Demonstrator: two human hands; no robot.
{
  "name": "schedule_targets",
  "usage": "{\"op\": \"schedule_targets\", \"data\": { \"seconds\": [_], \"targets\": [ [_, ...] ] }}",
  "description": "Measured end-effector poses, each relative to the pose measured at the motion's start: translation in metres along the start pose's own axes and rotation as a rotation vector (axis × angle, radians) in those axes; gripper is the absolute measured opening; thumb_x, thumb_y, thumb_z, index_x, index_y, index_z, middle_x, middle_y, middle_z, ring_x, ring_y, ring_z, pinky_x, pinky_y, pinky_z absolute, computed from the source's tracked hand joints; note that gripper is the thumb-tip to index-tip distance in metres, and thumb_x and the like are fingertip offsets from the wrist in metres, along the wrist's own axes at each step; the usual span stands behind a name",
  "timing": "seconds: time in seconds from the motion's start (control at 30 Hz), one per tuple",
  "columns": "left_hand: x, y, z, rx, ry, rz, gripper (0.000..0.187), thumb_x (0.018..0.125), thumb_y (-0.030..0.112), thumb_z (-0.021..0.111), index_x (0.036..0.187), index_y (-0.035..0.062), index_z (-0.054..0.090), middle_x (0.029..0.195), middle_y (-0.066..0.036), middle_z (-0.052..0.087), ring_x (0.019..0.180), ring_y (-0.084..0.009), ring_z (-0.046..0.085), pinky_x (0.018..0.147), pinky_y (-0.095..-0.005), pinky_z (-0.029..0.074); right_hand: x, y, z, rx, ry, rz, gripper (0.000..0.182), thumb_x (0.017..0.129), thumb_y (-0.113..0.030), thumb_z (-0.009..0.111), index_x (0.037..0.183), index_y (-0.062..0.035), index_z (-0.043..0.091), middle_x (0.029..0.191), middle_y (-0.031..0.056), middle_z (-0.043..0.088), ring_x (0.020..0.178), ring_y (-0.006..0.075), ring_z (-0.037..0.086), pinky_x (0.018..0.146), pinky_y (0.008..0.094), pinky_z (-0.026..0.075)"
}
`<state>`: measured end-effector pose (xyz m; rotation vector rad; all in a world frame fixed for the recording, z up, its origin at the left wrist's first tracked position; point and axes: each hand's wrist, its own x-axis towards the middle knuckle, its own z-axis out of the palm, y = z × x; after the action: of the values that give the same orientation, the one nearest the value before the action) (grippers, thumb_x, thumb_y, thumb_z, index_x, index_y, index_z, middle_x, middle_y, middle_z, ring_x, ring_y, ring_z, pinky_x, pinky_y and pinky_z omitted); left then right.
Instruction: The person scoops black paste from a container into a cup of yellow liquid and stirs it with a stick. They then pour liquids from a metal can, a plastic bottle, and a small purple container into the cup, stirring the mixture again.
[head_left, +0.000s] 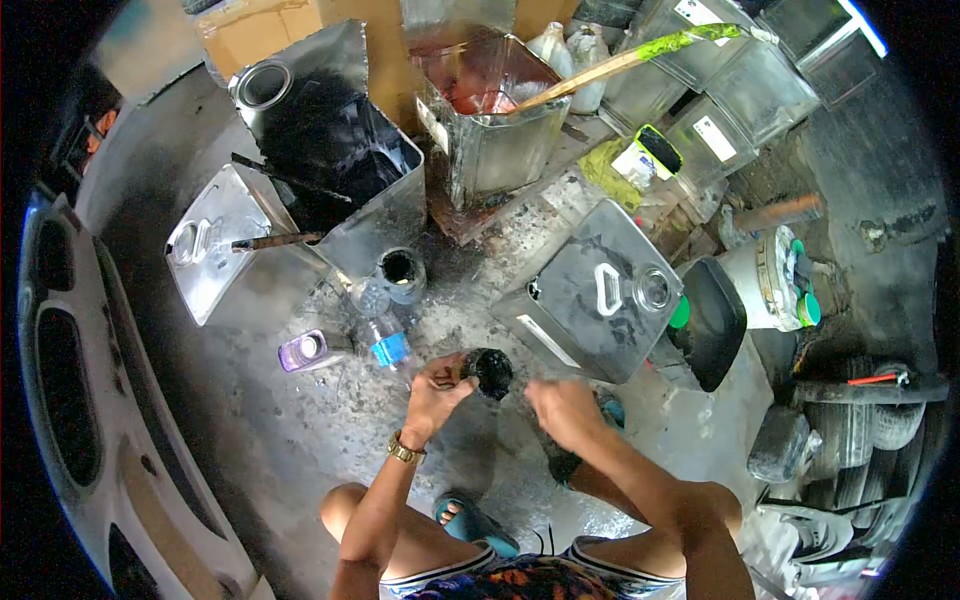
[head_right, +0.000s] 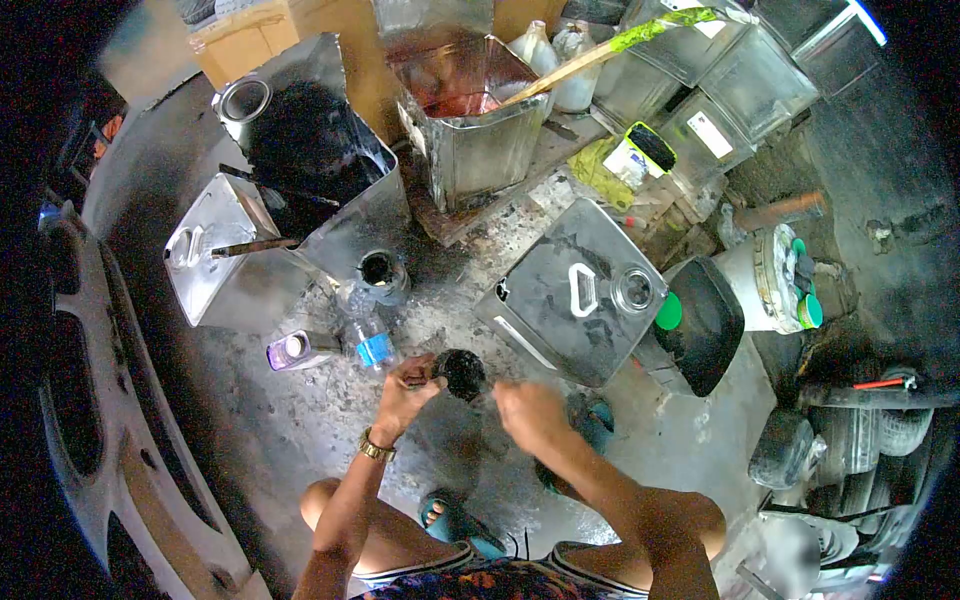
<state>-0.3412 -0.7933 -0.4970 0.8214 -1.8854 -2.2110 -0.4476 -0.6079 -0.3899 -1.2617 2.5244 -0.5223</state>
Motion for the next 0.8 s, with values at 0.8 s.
{"op": "schedule_targets", "data": {
  "seconds": [0.8],
  "targets": [
    [-0.007,0.015,0.007,0.008,-0.022,0.020,0.044,0.078,0.012,0.077,0.117,-0.0032,0.062,0.096,-0.005,0.069,0.084,-0.0087,0.063,0.076,-0.0247,0.052,-0.006,0.000,-0.014,0.057,-0.100,0.127,0.017,0.089,-0.018,0.059,0.079,-0.0039,0.060,0.068,0.0200,0.062,0.065,0.0401,0.063,0.060,0.0502,0.049]
  ]
}}
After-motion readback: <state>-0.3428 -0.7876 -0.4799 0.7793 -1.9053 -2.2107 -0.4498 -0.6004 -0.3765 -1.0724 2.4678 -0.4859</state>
